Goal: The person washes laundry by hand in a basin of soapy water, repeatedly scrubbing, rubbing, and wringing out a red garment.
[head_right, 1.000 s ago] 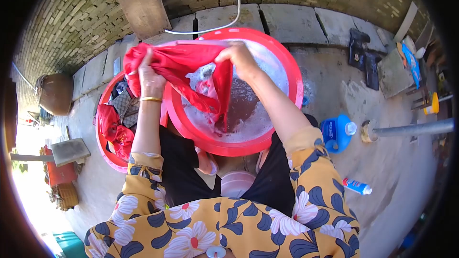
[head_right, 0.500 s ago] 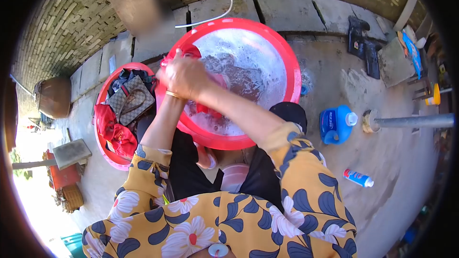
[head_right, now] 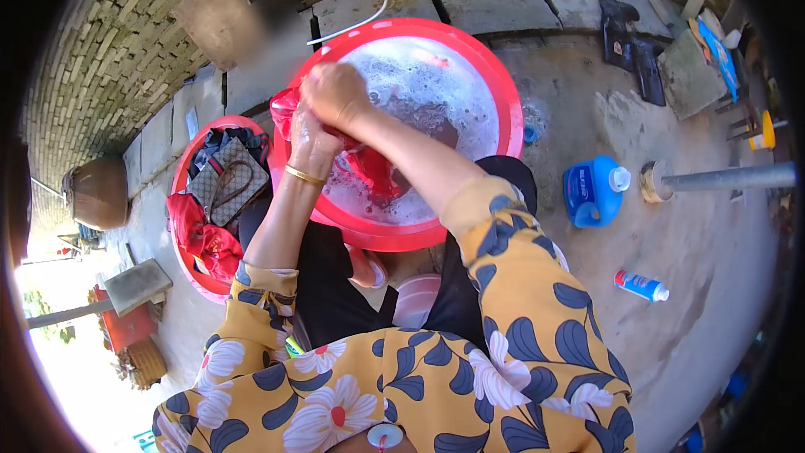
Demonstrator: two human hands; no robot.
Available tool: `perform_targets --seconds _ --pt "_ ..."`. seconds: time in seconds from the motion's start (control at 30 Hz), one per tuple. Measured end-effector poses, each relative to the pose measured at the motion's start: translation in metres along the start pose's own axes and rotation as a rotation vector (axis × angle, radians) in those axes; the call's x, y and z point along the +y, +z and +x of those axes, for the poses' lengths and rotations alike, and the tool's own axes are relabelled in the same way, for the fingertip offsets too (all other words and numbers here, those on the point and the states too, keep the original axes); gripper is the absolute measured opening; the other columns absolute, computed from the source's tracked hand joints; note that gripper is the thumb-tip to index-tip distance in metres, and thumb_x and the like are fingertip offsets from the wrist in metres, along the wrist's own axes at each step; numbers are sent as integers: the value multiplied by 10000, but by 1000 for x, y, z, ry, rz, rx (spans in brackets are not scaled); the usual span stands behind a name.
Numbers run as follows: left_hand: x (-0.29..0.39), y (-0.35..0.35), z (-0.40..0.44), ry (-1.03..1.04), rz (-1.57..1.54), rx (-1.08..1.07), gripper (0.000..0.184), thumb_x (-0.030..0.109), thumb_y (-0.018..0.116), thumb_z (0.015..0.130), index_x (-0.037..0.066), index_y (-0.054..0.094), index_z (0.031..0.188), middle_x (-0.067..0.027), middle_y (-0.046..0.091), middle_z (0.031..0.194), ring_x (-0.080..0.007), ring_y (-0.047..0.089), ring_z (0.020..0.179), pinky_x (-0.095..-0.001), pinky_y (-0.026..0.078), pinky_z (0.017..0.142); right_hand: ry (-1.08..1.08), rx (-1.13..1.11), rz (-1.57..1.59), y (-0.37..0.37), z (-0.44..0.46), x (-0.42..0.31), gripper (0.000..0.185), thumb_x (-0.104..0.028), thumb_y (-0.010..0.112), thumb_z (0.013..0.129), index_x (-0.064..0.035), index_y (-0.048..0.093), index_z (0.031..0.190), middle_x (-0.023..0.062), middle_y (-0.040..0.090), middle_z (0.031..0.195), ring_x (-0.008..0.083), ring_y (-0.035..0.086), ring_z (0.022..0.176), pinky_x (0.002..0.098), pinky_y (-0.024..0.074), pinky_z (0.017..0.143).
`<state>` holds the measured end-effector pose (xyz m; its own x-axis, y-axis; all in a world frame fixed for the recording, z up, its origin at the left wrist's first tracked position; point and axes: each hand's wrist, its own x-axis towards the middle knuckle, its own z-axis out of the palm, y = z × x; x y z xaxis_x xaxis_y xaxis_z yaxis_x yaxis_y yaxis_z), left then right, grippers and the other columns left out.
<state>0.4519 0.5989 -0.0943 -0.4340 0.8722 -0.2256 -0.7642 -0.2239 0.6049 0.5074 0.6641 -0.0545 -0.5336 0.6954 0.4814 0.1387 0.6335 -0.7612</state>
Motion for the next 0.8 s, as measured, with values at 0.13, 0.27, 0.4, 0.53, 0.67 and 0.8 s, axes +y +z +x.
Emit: perform_targets --seconds 0.13,0.27,0.4,0.53,0.67,0.8 --pt "25 35 -16 -242 -105 52 304 301 455 899 42 555 1023 -132 607 1030 -266 583 966 -409 453 876 -134 73 -424 23 10 73 285 -342 569 780 -70 598 698 148 627 705 315 598 603 407 480 594" --pt "81 16 5 -101 64 122 336 336 470 909 31 558 1019 -143 616 1010 -279 581 972 -454 431 917 788 -655 809 -29 12 20 484 -518 570 810 -38 635 817 41 630 764 128 582 698 294 467 645" --pt "89 -25 18 -60 64 148 299 312 507 901 56 580 1037 -112 607 1075 -240 580 988 -413 444 906 457 -883 784 -28 -7 -6 315 -280 725 742 -14 625 877 62 645 818 120 608 752 248 484 688" --pt "76 -18 -3 -80 577 186 396 405 563 854 60 593 1046 -80 633 1009 -227 599 897 -362 456 824 656 -461 1426 -53 25 -4 194 -155 638 794 -5 621 916 86 652 855 156 626 767 302 506 707" --pt "77 -16 -26 512 1491 169 419 281 681 743 4 574 1038 -53 621 975 -173 559 937 -337 431 831 607 -161 1576 -67 48 -3 183 -114 470 865 -1 605 915 103 642 881 196 624 799 348 510 744" --pt "51 12 -47 297 962 -304 528 47 696 702 10 469 1177 -95 561 1101 -193 540 1003 -314 425 881 494 -132 1678 -56 52 -5 168 -101 475 866 6 600 896 96 629 849 196 614 785 343 506 728"
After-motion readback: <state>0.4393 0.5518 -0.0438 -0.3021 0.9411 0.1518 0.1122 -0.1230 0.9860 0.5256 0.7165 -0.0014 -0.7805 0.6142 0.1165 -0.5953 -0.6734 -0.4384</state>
